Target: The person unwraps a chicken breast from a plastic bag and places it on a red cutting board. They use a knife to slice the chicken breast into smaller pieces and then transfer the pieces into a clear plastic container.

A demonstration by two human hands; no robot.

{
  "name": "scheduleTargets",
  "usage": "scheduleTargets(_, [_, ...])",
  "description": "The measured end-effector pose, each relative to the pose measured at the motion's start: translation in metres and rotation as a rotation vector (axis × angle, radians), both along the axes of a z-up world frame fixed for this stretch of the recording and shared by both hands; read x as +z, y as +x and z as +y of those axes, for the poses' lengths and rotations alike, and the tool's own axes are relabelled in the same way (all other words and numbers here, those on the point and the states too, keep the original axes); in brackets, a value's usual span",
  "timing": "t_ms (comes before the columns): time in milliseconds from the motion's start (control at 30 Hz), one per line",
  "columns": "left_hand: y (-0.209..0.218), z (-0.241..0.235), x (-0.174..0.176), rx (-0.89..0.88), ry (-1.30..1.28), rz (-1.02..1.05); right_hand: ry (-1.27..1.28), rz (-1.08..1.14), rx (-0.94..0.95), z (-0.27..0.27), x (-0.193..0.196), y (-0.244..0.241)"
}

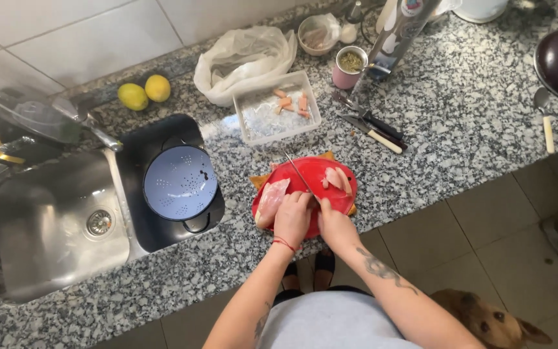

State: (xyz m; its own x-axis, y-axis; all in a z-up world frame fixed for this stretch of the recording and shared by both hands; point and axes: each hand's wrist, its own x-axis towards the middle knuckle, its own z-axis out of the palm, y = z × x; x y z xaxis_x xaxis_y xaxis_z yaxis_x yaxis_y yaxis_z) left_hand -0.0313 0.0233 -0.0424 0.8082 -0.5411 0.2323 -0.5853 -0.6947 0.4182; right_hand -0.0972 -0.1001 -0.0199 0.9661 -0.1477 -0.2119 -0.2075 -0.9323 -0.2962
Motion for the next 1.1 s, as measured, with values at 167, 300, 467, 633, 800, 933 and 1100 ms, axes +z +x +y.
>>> scheduleTargets(167, [0.002,-0.003,0.002,-0.004,-0.017,0.045,-0.063,0.048,-0.030,-0.017,0.006,-0.028])
scheduleTargets(300, [0.007,-0.025,-0.006,-0.023,-0.032,0.074,-0.078,0.040,-0.082,-0.050,0.018,-0.028])
scheduleTargets(467, [0.011,-0.023,0.006,-0.016,-0.064,0.089,-0.064,0.031,-0.071,-0.036,0.033,-0.034])
scheduleTargets(633, [0.009,-0.020,-0.007,-0.007,-0.064,0.095,-0.026,0.051,-0.045,-0.025,0.039,-0.050])
scheduleTargets(800, [0.009,-0.022,-0.014,-0.026,-0.069,0.106,0.120,0.058,-0.081,-0.021,0.045,-0.025])
scheduleTargets(933, [0.006,-0.020,-0.015,-0.029,-0.029,0.083,0.069,-0.044,-0.024,-0.012,0.023,0.014])
scheduleTargets(1100, [0.008,-0.020,-0.003,0.003,0.013,0.054,-0.054,0.075,-0.035,-0.021,0.005,-0.044])
